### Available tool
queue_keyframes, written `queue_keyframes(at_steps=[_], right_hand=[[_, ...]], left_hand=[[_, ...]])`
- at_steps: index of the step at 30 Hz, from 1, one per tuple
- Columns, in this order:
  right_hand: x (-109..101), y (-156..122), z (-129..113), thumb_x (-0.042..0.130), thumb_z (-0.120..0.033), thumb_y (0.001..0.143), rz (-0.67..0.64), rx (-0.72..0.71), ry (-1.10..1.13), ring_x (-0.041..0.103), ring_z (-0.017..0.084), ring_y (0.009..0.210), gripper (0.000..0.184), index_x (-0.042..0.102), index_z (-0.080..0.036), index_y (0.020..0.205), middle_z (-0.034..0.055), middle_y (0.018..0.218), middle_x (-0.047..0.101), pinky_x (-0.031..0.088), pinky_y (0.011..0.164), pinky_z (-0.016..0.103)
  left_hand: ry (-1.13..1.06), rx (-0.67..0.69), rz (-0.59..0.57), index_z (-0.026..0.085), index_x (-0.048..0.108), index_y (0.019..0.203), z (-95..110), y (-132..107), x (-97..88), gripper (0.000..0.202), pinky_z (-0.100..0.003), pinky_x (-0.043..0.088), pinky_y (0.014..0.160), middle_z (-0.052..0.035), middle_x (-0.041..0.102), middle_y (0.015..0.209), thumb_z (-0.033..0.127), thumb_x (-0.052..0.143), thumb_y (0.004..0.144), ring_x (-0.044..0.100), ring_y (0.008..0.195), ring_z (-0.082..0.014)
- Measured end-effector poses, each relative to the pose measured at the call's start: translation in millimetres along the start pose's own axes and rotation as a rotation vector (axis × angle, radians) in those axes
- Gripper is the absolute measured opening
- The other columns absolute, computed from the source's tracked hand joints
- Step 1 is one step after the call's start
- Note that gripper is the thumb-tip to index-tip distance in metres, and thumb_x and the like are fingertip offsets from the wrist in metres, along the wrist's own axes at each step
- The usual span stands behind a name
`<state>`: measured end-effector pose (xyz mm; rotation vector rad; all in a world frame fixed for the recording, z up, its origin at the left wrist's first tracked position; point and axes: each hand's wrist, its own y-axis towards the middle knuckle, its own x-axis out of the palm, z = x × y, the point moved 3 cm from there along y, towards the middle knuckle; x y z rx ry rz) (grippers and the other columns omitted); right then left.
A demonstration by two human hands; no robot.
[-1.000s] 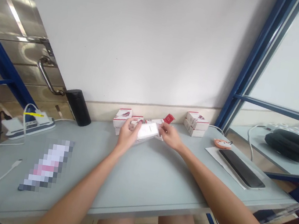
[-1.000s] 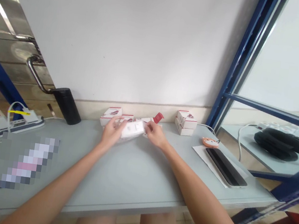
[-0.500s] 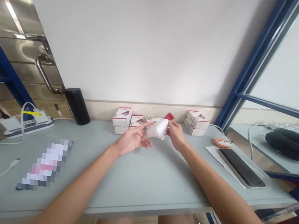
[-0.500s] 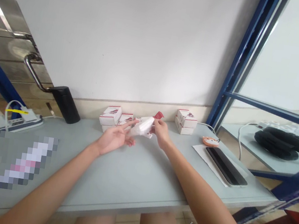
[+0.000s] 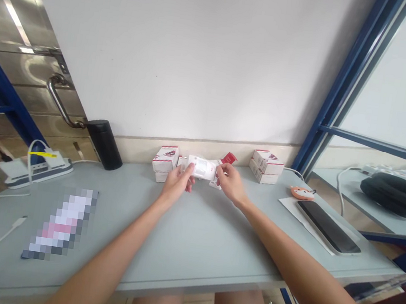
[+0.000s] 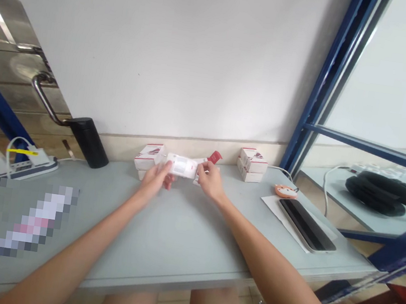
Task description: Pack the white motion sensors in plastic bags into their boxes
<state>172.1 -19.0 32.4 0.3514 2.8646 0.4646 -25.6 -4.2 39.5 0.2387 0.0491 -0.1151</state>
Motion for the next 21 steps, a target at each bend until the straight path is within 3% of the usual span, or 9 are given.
queue_keyframes(at_steps=[5,14,21], right_hand=[[3,2,4,0.055,-0.054,0.091,-0.013,-0.094,-0.022,0.058,0.016,0.062,0.032,0.056,-0.023,0.087,0.0019,0.078,0.065,0.045,0.057,0.029],[3,3,11,0.051,-0.051,0.096,-0.052,-0.173,-0.125,0.058,0.016,0.062,0.028,0.056,-0.023,0.09,0.0022,0.085,0.068,0.044,0.061,0.03],[2,0,2,0.051,-0.048,0.096,-0.064,-0.188,-0.179,0.056,0.017,0.058,0.026,0.058,-0.024,0.09,-0.0013,0.069,0.062,0.043,0.062,0.03]], left_hand=[[-0.033,-0.049,0.04,0.017,0.066,0.086,-3,3,-2.3,0.066,-0.028,0.048,0.049,-0.0034,0.067,0.064,0.081,0.071,0.075,0.058,0.047,-0.0147],[-0.082,-0.059,0.048,0.016,0.067,0.089,-7,5,-4.1,0.062,-0.028,0.047,0.05,-0.0028,0.066,0.063,0.076,0.072,0.077,0.058,0.047,-0.0148],[-0.098,-0.051,0.041,0.015,0.067,0.09,-6,2,-5.2,0.063,-0.027,0.048,0.052,-0.002,0.065,0.063,0.077,0.068,0.08,0.058,0.049,-0.0142]])
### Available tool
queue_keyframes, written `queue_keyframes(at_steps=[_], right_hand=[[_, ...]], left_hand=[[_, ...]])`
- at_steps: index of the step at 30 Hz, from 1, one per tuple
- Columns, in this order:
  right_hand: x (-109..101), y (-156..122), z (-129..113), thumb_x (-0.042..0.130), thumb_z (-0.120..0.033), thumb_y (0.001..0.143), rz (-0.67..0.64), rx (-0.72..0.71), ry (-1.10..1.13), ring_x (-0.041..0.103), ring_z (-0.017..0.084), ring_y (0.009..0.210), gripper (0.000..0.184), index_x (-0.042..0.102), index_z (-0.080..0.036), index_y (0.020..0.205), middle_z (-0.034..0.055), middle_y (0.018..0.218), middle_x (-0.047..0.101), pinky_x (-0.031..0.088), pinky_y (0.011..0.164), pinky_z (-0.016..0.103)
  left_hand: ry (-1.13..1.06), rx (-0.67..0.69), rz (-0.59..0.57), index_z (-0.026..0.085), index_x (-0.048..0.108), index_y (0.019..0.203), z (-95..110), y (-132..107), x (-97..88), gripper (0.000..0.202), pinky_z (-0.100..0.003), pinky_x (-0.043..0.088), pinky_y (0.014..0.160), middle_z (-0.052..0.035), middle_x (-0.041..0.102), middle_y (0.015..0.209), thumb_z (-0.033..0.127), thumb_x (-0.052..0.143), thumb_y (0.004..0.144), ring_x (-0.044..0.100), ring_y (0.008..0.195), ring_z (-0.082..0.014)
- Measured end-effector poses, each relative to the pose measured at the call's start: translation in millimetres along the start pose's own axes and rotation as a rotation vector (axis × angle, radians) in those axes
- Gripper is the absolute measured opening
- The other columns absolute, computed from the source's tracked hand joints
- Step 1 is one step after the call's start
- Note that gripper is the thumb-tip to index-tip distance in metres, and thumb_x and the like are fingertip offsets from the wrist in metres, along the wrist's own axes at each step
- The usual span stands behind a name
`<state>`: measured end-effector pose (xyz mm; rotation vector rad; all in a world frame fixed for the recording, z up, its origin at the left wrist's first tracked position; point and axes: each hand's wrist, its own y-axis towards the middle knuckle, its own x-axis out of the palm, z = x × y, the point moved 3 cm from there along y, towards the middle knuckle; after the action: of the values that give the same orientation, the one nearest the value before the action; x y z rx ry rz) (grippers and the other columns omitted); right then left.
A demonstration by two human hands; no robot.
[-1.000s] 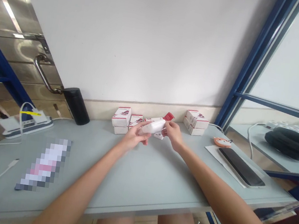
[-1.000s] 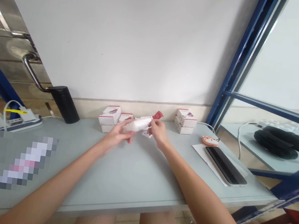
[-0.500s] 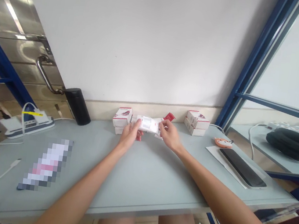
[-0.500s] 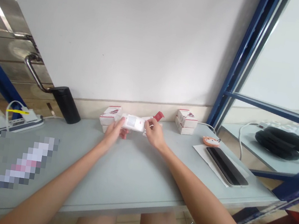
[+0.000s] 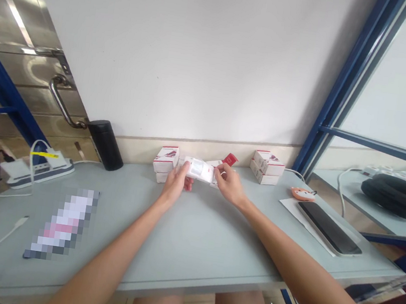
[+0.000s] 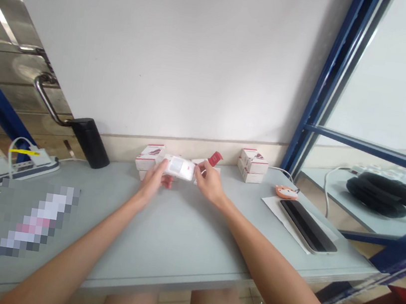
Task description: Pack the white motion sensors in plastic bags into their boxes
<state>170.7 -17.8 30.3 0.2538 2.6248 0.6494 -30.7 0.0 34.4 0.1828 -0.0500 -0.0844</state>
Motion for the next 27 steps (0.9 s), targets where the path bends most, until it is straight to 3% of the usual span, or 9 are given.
queue_keyframes(at_steps=[9,14,18,24,27], right_hand=[[-1,-2,-4,0.05,-0.05,0.1,0.023,-0.07,0.03,0.057,0.016,0.061,0.027,0.056,-0.025,0.092,0.001,0.08,0.066,0.042,0.06,0.03],[4,-4,-8,0.048,-0.052,0.102,-0.007,-0.151,-0.004,0.061,0.017,0.066,0.029,0.056,-0.025,0.098,0.0023,0.083,0.066,0.045,0.064,0.031],[7,-6,-12,0.05,-0.05,0.103,-0.019,-0.189,0.099,0.062,0.015,0.066,0.026,0.055,-0.025,0.099,0.003,0.095,0.066,0.049,0.067,0.031],[5,-6,-18,0.066,-0.049,0.096,-0.032,-0.305,0.029,0.064,0.02,0.093,0.024,0.062,-0.026,0.103,0.0059,0.11,0.062,0.054,0.076,0.033],[4,-7,-21,0.076,-0.052,0.089,-0.128,-0.294,0.035,0.065,0.021,0.1,0.046,0.061,-0.031,0.126,0.0064,0.125,0.059,0.056,0.081,0.036]], left_hand=[[-0.108,-0.035,-0.001,0.017,0.067,0.09,-1,2,-1.6,0.058,-0.026,0.044,0.052,-0.0006,0.063,0.062,0.074,0.066,0.083,0.057,0.051,-0.0135],[-0.346,-0.264,-0.028,0.017,0.068,0.097,-3,2,-3.4,0.049,-0.024,0.044,0.05,0.0027,0.056,0.058,0.064,0.069,0.086,0.053,0.049,-0.012],[-0.548,-0.478,-0.037,0.017,0.065,0.093,2,-2,0.4,0.035,-0.023,0.046,0.049,0.0036,0.05,0.057,0.051,0.07,0.09,0.05,0.049,-0.011],[-0.505,-0.329,-0.053,0.018,0.067,0.095,17,-2,1.7,0.031,-0.019,0.042,0.045,0.0042,0.054,0.061,0.049,0.07,0.092,0.046,0.045,-0.0073],[-0.377,-0.273,-0.077,0.019,0.068,0.092,20,-1,-2.9,0.04,-0.018,0.034,0.039,0.0052,0.055,0.06,0.058,0.075,0.086,0.04,0.041,-0.005]])
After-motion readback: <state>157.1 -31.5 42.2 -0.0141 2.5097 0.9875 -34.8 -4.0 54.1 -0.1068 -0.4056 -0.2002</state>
